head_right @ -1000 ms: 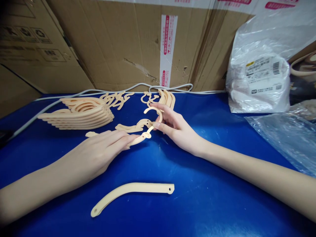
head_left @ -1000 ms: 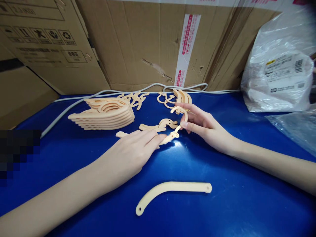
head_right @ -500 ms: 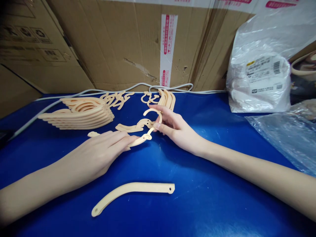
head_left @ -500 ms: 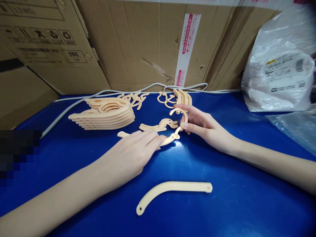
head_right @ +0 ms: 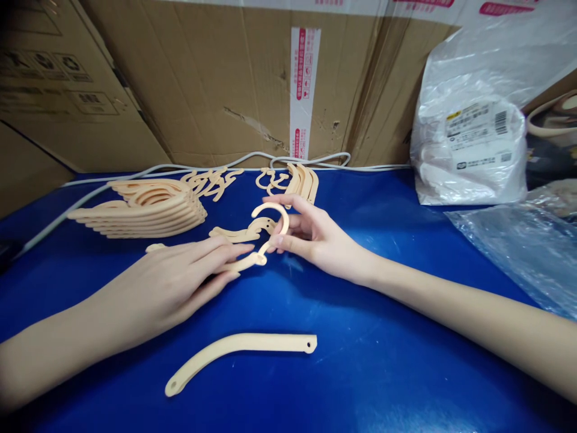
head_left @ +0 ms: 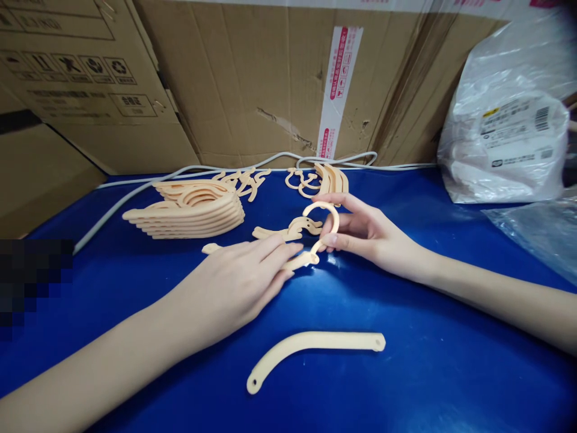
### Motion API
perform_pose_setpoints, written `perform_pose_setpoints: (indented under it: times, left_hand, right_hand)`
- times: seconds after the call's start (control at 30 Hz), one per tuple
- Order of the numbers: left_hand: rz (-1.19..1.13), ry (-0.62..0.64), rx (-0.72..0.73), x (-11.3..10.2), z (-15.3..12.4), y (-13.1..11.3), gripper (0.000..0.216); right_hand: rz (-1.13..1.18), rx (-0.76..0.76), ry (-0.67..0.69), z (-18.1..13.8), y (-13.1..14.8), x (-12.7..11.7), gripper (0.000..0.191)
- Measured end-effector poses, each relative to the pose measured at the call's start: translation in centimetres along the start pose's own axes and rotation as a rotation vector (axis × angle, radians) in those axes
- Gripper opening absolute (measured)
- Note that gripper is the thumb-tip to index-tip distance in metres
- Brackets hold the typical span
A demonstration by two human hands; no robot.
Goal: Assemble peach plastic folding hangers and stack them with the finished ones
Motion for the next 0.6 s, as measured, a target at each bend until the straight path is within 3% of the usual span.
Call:
perform_pose_setpoints:
  times: [0.1, 0.17, 0.3, 0.37, 0.47, 0.6]
  left_hand:
    - [-0.116, 0.048, -0.071, 0.0, -0.2, 0.3, 0.037]
    - [-0.311, 0.058, -0.1, 0.0, -0.2, 0.8, 0.032]
    - [-0.824, 0.059, -0.252, 0.6, -0.2, 2.6, 0.017]
    - [-1.037, 0.08, -0.345, 1.4, -0.2, 3.3, 0.023]
    - [-1.233, 0.117, -0.427, 2.3, -0.3, 3.5, 0.034]
    - [-1.354, 0.111, -0.478, 2.7, -0.2, 3.6, 0.035]
  right_hand:
    - [-0.015, 0.014, 0.014, 0.0, 0.2, 0.6, 0.049]
    - [-0.071, 0.043, -0.027, -0.2, 0.2, 0.5, 0.053]
    - [-0.434, 0.051, -0.104, -0.9, 1.4, 0.4, 0.035]
    - [-0.686, -0.045, -0.02, -1.1, 2.9, 2.0, 0.026]
    - [-1.007, -0.276, 0.19, -2.1, 5.0, 6.2, 0.032]
    - [-1.173, -0.316, 0.337, -3.3, 5.3, 9.0, 0.041]
Point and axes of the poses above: each hand's wrist, its own z-axis towards the middle knuckle, its own x-axis out of the palm, y = z × x, the point moved 9 cm from there along z, towards the middle knuckle, and after that the axes turned 11 degrees about y, right-handed, at the moved point
